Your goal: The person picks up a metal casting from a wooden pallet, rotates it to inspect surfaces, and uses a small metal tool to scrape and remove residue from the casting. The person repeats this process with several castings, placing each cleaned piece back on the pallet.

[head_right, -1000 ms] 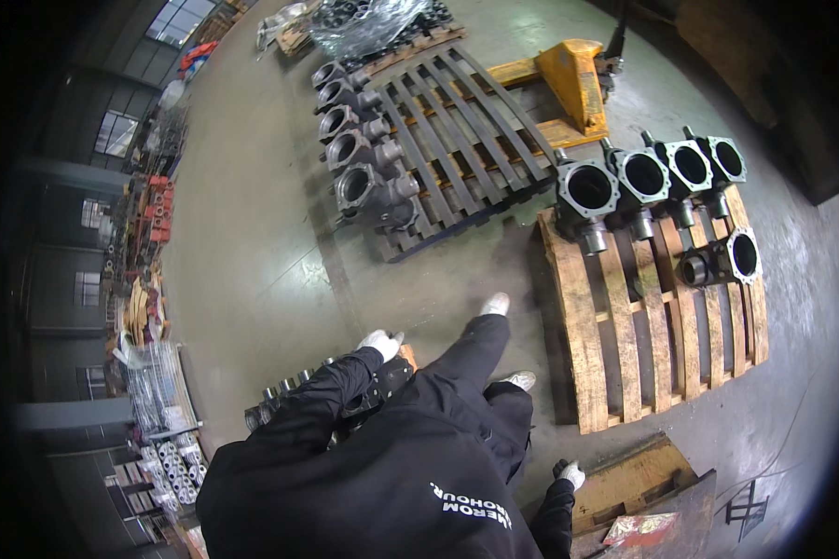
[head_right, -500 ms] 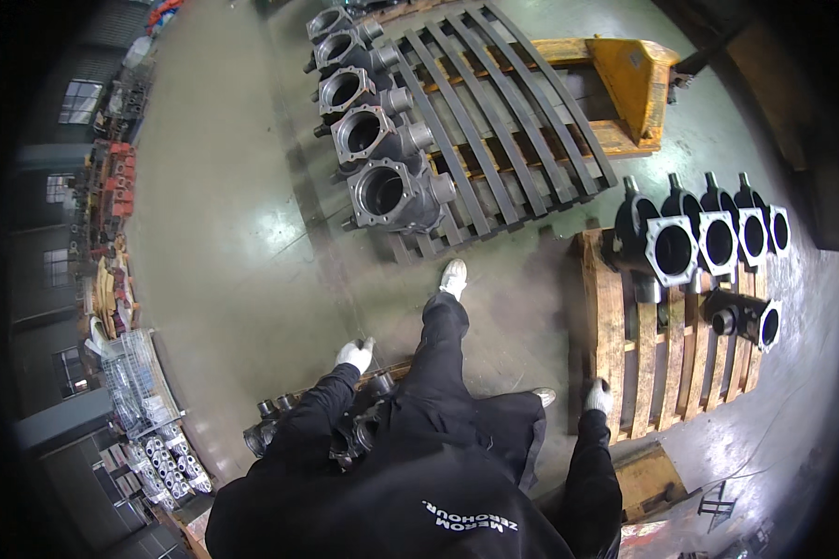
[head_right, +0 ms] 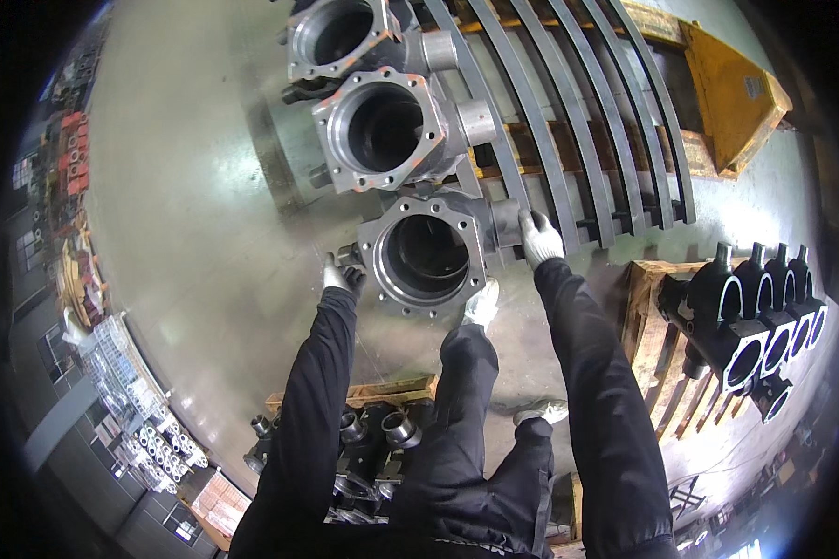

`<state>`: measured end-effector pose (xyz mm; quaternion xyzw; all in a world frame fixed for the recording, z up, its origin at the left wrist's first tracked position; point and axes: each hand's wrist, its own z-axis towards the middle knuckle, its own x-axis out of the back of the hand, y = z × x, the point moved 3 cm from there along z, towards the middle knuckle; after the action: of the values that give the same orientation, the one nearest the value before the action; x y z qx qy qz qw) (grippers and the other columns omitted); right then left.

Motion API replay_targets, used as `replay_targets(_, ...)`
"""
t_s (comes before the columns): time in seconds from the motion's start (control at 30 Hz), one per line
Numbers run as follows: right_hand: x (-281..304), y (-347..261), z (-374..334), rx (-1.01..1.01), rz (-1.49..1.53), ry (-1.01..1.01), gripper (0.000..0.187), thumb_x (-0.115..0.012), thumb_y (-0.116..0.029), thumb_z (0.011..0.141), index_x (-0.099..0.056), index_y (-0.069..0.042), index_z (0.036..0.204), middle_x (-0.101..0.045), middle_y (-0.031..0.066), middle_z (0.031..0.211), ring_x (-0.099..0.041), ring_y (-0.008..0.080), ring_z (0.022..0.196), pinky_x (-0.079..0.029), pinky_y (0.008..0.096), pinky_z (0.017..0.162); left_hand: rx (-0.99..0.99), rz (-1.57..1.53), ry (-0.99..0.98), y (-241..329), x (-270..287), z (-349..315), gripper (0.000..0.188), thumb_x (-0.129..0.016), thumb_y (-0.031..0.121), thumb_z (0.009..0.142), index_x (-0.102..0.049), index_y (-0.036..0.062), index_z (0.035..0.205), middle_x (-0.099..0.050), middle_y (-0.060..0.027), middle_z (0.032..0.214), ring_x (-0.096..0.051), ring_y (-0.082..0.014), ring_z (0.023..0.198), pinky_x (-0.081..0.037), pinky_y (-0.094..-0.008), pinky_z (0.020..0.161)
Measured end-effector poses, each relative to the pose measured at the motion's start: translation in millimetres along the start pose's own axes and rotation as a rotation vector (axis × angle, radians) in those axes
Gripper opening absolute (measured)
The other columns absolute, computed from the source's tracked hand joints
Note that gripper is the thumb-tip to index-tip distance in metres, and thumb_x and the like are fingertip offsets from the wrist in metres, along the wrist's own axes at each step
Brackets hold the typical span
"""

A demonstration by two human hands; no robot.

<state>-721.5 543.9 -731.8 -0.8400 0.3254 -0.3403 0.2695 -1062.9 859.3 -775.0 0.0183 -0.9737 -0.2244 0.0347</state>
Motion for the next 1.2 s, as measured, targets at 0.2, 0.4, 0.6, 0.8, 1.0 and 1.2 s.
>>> replay_targets(0.2,-27,9,15,-0.071,-0.006,0.012,0.061,-0.063,-0.050,0.094,-0.066,0.005,0.122,-0.072,0.0213,0.112,-0.069,0.0286,0.105,-0.050,0.0337,0.093,0.030,-0.179,-0.311,-13,-4,64,0.058,-0.036,0.056,0.100,-0.055,0.0036,0.116,-0.064,-0.0177,0.115,-0.061,-0.0334,0.111,-0.046,-0.0499,0.102)
replay_targets(0.4,-31,14,17,-0.041,0.018,0.012,0.053,-0.064,-0.045,0.094,-0.069,0.003,0.115,-0.074,0.0169,0.105,-0.070,0.0263,0.097,-0.051,0.0343,0.088,-0.125,-0.181,-0.125,-12,19,93,0.025,-0.051,0.034,0.097,-0.055,0.0088,0.096,-0.064,-0.0084,0.091,-0.065,-0.0235,0.090,-0.056,-0.0369,0.086)
replay_targets(0.6,11,71,-24,-0.228,0.392,0.009,0.059,-0.064,-0.048,0.094,-0.064,0.003,0.125,-0.071,0.0131,0.109,-0.065,0.0233,0.099,-0.050,0.0345,0.090,-0.021,-0.267,-0.225,-54,6,-26,0.026,-0.056,0.033,0.084,-0.059,0.0073,0.088,-0.065,-0.0115,0.087,-0.066,-0.0299,0.088,-0.054,-0.0442,0.087)
replay_targets(0.8,94,214,-176,-0.178,0.444,0.199,0.045,-0.061,-0.042,0.099,-0.065,-0.001,0.118,-0.067,0.0106,0.092,-0.063,0.0185,0.086,-0.049,0.0324,0.080,0.136,-0.165,-0.283,-130,3,-128,0.018,-0.060,0.027,0.080,-0.062,0.0091,0.082,-0.068,-0.0105,0.086,-0.065,-0.0322,0.090,-0.052,-0.0479,0.091)
replay_targets(1.0,185,325,-328,-0.476,1.099,0.445,0.028,-0.065,-0.032,0.097,-0.064,-0.008,0.109,-0.064,0.0032,0.090,-0.061,0.0167,0.078,-0.050,0.0330,0.076,0.073,0.129,-0.284,-254,-7,-204,0.028,-0.065,0.032,0.084,-0.060,0.0048,0.085,-0.065,-0.0123,0.084,-0.065,-0.0324,0.093,-0.051,-0.0471,0.091)
replay_targets(1.2,282,425,-427,-0.513,0.850,0.693,0.036,-0.067,-0.036,0.095,-0.068,-0.001,0.104,-0.067,0.0034,0.097,-0.057,0.0131,0.094,-0.043,0.0276,0.090,0.193,0.285,-0.619,-402,-28,-272,0.022,-0.059,0.031,0.087,-0.061,0.0097,0.083,-0.068,-0.0091,0.088,-0.066,-0.0302,0.096,-0.050,-0.0468,0.094)
